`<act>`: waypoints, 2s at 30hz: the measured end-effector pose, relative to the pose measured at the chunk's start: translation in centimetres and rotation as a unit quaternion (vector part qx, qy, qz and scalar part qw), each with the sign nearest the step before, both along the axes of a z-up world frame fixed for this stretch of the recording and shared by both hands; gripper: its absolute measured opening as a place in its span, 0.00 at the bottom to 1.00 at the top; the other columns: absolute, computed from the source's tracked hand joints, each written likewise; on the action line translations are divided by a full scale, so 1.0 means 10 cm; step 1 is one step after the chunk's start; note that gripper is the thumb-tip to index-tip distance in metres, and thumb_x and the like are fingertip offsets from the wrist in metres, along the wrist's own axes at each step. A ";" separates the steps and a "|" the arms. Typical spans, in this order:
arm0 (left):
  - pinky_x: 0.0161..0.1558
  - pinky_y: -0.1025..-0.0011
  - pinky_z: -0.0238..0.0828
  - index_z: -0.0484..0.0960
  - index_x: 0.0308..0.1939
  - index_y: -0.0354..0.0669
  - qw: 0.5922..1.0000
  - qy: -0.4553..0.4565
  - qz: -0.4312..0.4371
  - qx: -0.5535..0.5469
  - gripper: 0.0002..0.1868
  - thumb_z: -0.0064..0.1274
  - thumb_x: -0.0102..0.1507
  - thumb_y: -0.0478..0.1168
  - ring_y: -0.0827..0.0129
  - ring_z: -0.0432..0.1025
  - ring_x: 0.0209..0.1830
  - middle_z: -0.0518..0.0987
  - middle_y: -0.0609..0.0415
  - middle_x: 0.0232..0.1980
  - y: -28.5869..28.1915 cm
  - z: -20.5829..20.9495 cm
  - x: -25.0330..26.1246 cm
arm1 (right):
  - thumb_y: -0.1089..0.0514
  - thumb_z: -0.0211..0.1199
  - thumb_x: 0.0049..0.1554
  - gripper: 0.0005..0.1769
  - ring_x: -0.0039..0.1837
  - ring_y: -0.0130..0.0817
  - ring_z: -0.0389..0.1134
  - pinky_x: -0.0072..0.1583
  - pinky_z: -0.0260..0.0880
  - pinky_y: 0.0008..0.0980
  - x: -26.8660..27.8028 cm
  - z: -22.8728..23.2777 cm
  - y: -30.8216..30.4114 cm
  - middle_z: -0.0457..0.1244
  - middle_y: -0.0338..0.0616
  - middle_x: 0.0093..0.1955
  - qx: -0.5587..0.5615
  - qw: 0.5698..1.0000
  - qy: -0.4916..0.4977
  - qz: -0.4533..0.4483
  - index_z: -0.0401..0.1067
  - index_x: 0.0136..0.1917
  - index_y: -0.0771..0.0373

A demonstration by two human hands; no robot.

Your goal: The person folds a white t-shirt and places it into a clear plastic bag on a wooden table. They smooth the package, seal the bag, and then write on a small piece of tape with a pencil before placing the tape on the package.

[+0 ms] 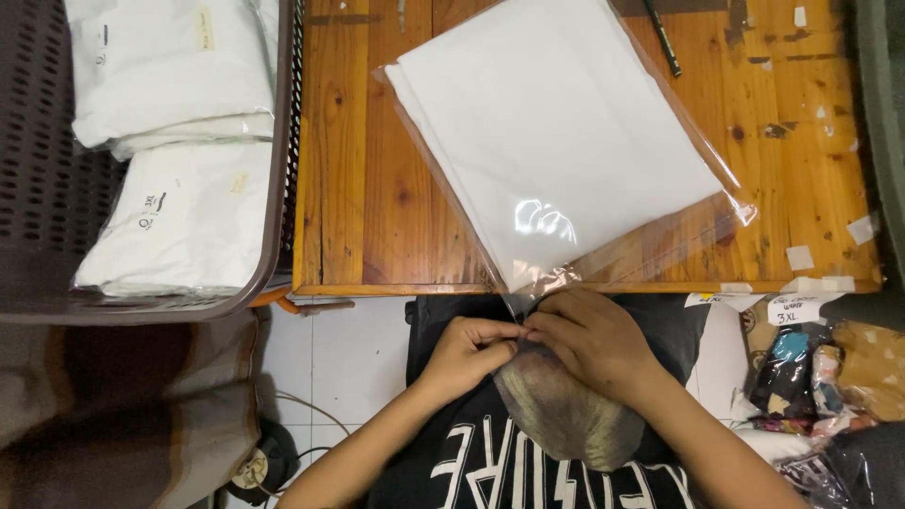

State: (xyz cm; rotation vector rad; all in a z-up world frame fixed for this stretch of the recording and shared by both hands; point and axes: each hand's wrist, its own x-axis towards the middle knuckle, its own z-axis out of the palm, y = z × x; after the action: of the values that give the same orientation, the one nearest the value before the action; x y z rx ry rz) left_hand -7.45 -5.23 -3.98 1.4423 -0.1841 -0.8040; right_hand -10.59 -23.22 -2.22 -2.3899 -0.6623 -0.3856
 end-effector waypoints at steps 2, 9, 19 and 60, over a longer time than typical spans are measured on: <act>0.37 0.78 0.66 0.79 0.39 0.35 1.000 -0.001 -0.001 0.002 0.14 0.48 0.49 0.31 0.74 0.70 0.34 0.79 0.47 0.33 -0.01 0.00 0.02 | 0.56 0.52 0.52 0.07 0.38 0.39 0.62 0.40 0.63 0.32 -0.02 -0.04 -0.02 0.58 0.41 0.35 -0.015 1.000 -0.005 -0.005 0.69 0.42 0.57; 0.39 0.74 0.67 0.79 0.39 0.34 1.000 -0.003 0.003 0.011 0.14 0.48 0.49 0.31 0.71 0.71 0.37 0.79 0.46 0.36 -0.03 -0.01 0.03 | 0.58 0.49 0.54 0.07 0.36 0.38 0.60 0.38 0.62 0.31 0.00 -0.04 -0.02 0.56 0.39 0.33 -0.021 1.000 -0.002 0.003 0.68 0.42 0.55; 0.40 0.74 0.68 0.78 0.40 0.35 1.000 -0.005 -0.002 0.016 0.15 0.48 0.49 0.31 0.70 0.71 0.39 0.78 0.45 0.37 -0.03 0.02 0.03 | 0.59 0.45 0.55 0.09 0.34 0.37 0.58 0.38 0.58 0.30 0.01 -0.06 -0.01 0.55 0.39 0.33 -0.034 0.997 0.064 0.003 0.67 0.41 0.55; 0.20 0.84 0.42 0.83 0.23 0.41 0.989 -0.091 0.098 0.070 0.05 0.53 0.53 0.35 0.86 0.50 0.14 0.59 0.68 0.11 0.00 -0.10 0.01 | 0.71 0.42 0.50 0.13 0.37 0.32 0.56 0.40 0.56 0.27 -0.28 0.12 -0.31 0.55 0.39 0.33 0.177 0.981 0.075 -0.017 0.66 0.34 0.59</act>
State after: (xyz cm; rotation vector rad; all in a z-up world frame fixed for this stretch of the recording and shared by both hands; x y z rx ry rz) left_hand -7.39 -5.18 -5.02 1.6390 -0.1231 -0.5326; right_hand -13.37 -26.36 -1.06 -2.0678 -0.4423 -0.3058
